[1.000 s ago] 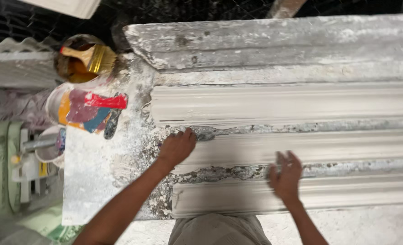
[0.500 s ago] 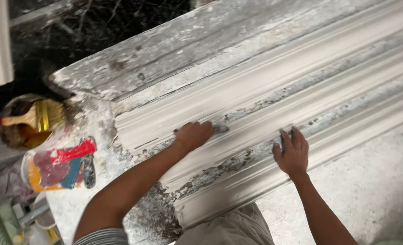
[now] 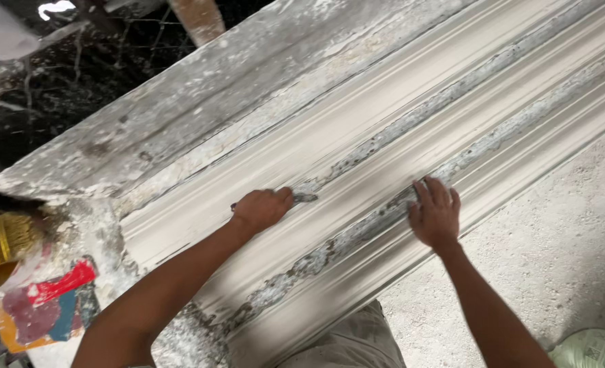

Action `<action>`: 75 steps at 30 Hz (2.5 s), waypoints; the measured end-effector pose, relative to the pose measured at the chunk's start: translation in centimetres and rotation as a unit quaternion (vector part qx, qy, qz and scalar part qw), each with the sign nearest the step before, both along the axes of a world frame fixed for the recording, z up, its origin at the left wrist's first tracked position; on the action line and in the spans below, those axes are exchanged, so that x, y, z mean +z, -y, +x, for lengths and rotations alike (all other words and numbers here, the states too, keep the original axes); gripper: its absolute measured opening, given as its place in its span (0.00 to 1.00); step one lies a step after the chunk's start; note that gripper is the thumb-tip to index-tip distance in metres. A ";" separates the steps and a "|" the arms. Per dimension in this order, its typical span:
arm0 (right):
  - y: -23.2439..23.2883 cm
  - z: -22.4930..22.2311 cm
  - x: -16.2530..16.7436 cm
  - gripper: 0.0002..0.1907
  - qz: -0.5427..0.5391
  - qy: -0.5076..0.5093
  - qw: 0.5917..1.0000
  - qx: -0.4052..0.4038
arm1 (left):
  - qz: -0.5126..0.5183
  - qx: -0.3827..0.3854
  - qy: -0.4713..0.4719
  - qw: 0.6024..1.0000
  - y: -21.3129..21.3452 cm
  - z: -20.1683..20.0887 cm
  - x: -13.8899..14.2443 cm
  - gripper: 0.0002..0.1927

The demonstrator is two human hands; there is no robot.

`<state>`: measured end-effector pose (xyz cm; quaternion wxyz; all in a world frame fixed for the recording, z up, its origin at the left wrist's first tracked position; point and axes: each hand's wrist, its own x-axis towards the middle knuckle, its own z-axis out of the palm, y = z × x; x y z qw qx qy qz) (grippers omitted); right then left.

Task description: The person scrapes dried plaster residue from decorative plaster cornice mold halves with a small scraper, working along the fluted surfaces of the mold pieces on a plaster-covered work table. They also dip and squeeze a sponge in a bowl of plaster slurry and wipe the molds.

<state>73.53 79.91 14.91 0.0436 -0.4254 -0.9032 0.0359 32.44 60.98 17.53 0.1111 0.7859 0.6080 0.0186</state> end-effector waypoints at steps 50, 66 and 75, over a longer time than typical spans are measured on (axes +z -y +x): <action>-64.3 33.9 2.9 0.27 -0.044 -0.080 0.996 -0.007 | -0.029 0.001 -0.037 0.999 -97.9 50.6 -3.3 0.11; -111.2 57.1 -2.4 0.24 0.044 -0.084 0.994 -0.058 | -0.045 -0.024 -0.059 0.997 -124.2 64.0 -3.6 0.14; -129.5 62.8 -2.9 0.31 -0.001 0.000 0.999 -0.042 | -0.045 -0.003 -0.066 0.997 -146.5 75.6 -4.5 0.10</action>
